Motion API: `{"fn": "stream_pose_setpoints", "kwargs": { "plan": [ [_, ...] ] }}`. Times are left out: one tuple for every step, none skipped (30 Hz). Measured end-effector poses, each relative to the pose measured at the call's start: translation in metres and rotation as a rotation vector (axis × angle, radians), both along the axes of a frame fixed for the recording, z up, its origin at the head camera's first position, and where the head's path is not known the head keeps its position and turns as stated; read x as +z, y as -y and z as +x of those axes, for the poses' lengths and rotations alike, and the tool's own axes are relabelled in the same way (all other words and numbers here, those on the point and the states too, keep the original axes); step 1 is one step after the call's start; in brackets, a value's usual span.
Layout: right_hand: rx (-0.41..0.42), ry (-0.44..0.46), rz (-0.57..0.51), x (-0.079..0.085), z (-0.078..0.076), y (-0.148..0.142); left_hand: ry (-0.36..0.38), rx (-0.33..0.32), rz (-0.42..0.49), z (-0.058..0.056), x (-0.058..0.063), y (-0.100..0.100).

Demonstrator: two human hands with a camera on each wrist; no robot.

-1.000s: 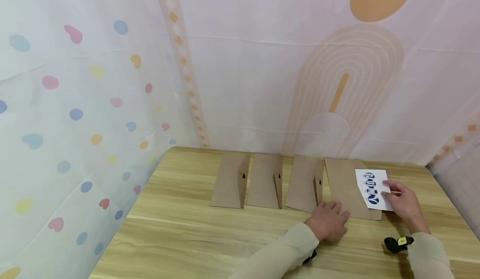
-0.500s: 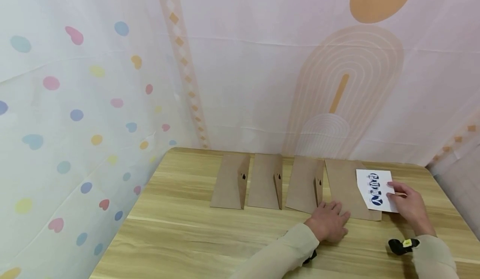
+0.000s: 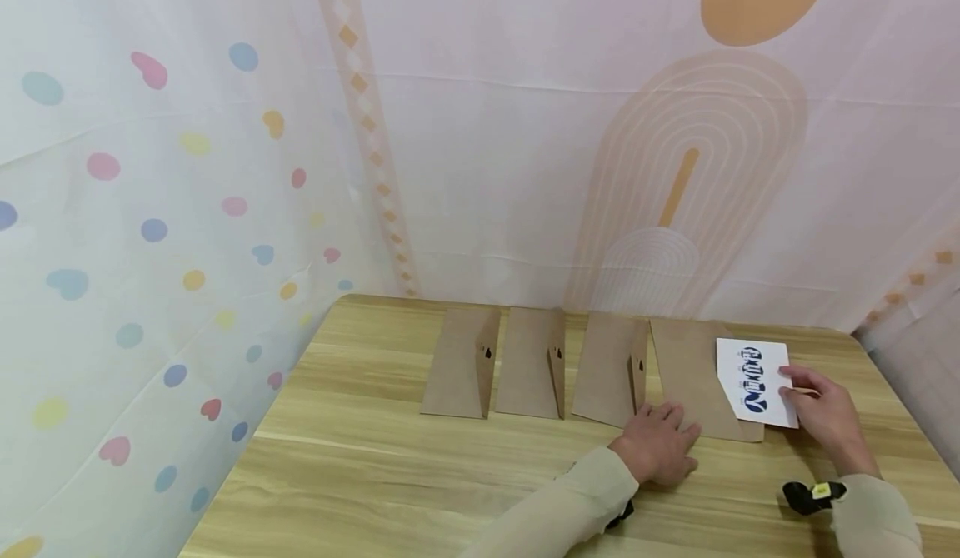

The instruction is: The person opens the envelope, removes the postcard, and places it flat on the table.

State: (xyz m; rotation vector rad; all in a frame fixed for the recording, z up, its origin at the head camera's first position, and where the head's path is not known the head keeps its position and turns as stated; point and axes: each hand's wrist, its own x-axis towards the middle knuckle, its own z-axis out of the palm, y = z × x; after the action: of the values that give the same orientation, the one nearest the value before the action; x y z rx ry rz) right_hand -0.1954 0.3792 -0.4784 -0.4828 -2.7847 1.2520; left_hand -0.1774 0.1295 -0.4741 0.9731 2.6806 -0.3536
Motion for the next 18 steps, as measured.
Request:
{"fn": "stream_pose_setpoints", "kwargs": {
  "plan": [
    [-0.001,-0.001,0.003,-0.0005,0.0001,-0.0002,0.0,0.0,0.0,-0.0001,-0.0002,-0.0001],
    [-0.002,-0.002,0.003,-0.0006,0.0003,-0.0004,0.0,0.0,-0.001,-0.0001,-0.0003,-0.0001],
    [-0.002,-0.002,0.003,-0.0006,0.0004,-0.0006,0.001,0.001,-0.001,-0.0001,-0.0005,-0.0001],
    [-0.002,-0.002,0.002,-0.0005,0.0005,-0.0008,0.001,0.001,-0.001,-0.0002,-0.0006,0.0],
    [-0.003,-0.001,0.0,-0.0002,0.0006,-0.001,0.002,0.001,0.002,-0.0003,-0.0007,0.0001],
    [-0.004,0.002,0.0,0.0,0.0008,-0.0014,0.002,0.0,0.005,-0.0003,-0.0008,0.0002],
    [-0.004,0.006,-0.001,0.0002,0.001,-0.0019,0.002,-0.002,0.009,-0.0002,-0.0009,0.0003],
    [-0.003,0.01,-0.003,0.0005,0.0012,-0.0023,0.0,-0.004,0.011,-0.0001,-0.001,0.0005],
    [-0.003,0.014,-0.003,0.0007,0.0015,-0.0027,0.0,-0.005,0.013,0.0,-0.0011,0.0005],
    [-0.004,0.019,-0.003,0.0009,0.0018,-0.003,-0.001,-0.007,0.016,0.0002,-0.0013,0.0006],
    [-0.004,0.022,-0.001,0.0013,0.0021,-0.0034,-0.004,-0.009,0.017,0.0002,-0.0017,0.0005],
    [-0.005,0.026,0.001,0.0018,0.0023,-0.0036,-0.007,-0.01,0.017,0.0003,-0.0019,0.0005],
    [-0.006,0.029,-0.001,0.0022,0.0025,-0.0039,-0.009,-0.01,0.014,0.0004,-0.002,0.0005],
    [-0.008,0.032,-0.002,0.0028,0.0027,-0.0041,-0.01,-0.009,0.011,0.0005,-0.0021,0.0005],
    [-0.009,0.034,-0.001,0.0035,0.0031,-0.0043,-0.011,-0.008,0.01,0.0004,-0.0021,0.0005],
    [-0.01,0.035,-0.004,0.0042,0.0033,-0.0045,-0.012,-0.008,0.009,0.0004,-0.002,0.0006],
    [-0.009,0.034,-0.004,0.0049,0.0037,-0.0049,-0.012,-0.008,0.007,0.0003,-0.0018,0.0007],
    [-0.008,0.033,-0.003,0.0054,0.0041,-0.0052,-0.011,-0.007,0.008,0.0002,-0.0016,0.0008]
  ]
}}
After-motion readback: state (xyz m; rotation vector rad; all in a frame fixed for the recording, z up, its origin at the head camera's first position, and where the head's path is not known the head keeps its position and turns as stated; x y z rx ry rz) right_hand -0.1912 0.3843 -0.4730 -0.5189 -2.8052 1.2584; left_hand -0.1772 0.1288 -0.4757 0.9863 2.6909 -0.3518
